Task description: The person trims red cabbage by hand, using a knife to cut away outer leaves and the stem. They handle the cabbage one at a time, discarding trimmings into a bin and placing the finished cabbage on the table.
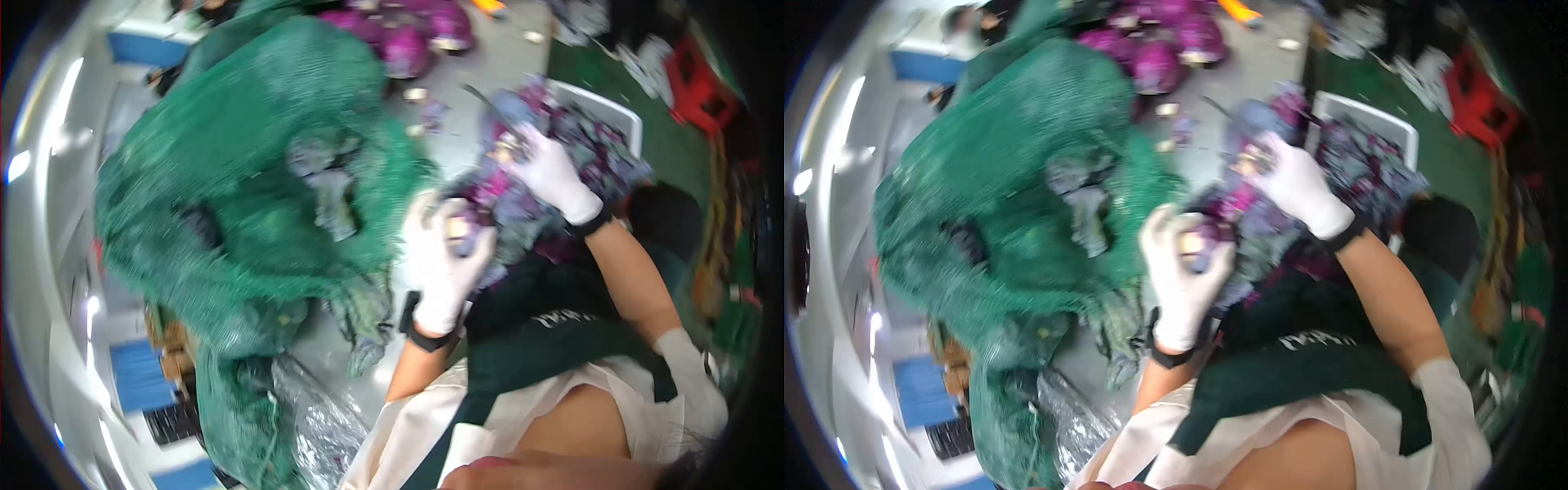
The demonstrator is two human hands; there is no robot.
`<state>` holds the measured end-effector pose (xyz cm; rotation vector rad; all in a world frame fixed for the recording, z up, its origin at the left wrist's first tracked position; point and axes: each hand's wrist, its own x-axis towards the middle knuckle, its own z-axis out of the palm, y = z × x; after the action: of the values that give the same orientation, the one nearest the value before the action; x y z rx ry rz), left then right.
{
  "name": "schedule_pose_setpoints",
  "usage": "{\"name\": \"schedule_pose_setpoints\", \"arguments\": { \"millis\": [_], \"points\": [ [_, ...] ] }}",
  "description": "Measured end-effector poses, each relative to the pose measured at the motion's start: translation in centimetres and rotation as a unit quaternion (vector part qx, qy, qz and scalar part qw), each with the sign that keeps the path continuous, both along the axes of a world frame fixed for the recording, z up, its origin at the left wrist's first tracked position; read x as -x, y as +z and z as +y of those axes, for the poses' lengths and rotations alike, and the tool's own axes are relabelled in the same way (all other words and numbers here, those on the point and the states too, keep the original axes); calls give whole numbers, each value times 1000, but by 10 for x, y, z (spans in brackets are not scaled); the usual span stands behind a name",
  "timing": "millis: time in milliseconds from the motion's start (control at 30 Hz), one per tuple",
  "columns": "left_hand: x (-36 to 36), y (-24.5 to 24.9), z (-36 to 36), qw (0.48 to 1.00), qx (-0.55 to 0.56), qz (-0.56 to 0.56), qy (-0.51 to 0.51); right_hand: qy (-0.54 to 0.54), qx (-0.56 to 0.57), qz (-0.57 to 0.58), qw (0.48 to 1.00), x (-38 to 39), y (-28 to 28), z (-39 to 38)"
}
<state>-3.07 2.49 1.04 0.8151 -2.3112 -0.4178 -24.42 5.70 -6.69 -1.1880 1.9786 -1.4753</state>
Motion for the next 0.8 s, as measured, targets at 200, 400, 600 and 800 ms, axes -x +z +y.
{"name": "schedule_pose_setpoints", "arguments": {
  "millis": [200, 400, 600, 800],
  "points": [
    [-32, -21, -10, 956, -241, 169, 2, -79, 100, -92, 988, 55, -17, 34],
    [-20, -5, -3, 985, -169, 27, -18, -221, -154, 252, 930, 88, 28, 82],
    [-12, 1, -1, 986, -159, -28, -50, 183, -133, 89, 970, -27, 74, 70],
    [-6, 1, 5, 991, -113, -51, -53, 220, -77, 120, 965, -46, 58, 60]
  ]
}}
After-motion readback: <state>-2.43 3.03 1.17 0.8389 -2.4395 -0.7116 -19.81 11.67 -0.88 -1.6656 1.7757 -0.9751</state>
